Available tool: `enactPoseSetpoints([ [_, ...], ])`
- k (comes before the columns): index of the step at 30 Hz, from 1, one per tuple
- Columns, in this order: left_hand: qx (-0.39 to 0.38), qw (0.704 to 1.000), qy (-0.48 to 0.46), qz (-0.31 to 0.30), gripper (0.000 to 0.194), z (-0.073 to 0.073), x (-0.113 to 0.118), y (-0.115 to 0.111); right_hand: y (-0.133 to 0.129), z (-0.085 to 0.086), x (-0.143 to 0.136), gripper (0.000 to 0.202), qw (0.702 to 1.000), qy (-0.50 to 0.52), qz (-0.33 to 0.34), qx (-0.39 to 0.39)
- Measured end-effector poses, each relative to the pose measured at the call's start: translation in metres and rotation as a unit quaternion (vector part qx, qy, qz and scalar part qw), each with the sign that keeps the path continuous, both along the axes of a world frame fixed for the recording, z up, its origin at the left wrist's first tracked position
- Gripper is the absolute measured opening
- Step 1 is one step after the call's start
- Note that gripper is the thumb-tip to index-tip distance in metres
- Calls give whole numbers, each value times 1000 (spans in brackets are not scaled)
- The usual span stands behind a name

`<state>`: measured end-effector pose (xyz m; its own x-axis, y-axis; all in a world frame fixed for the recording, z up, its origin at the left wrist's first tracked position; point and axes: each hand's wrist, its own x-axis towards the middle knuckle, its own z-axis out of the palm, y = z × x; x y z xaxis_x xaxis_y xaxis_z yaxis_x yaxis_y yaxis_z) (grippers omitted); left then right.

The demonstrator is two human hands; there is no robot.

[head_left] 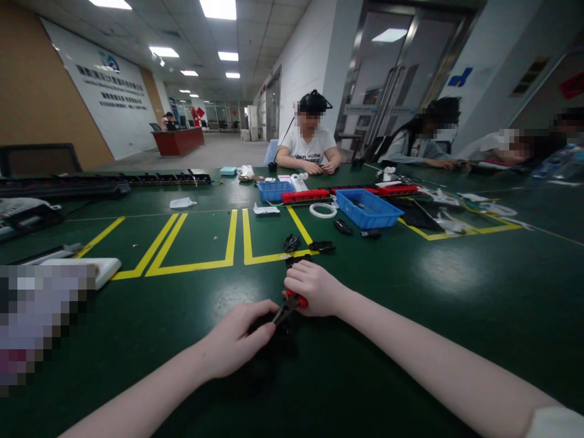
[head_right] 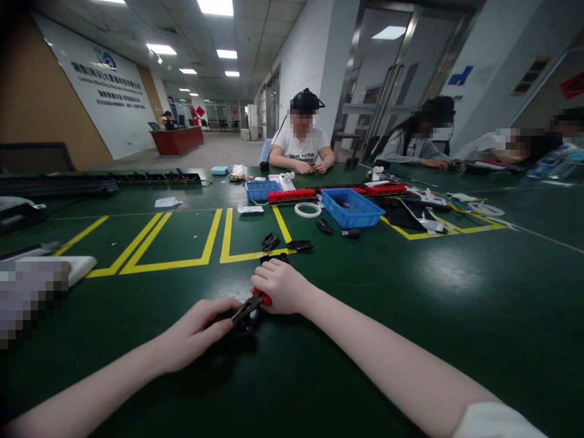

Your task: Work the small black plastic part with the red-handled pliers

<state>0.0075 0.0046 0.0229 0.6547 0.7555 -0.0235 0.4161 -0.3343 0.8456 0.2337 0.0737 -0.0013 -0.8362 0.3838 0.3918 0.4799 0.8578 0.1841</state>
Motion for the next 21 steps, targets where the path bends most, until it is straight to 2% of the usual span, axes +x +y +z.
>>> enactPoseSetpoints([
  [21,-17,1000,-6,19,31,0,-1,2,2,-1,1,9,1000,25,4,-8],
])
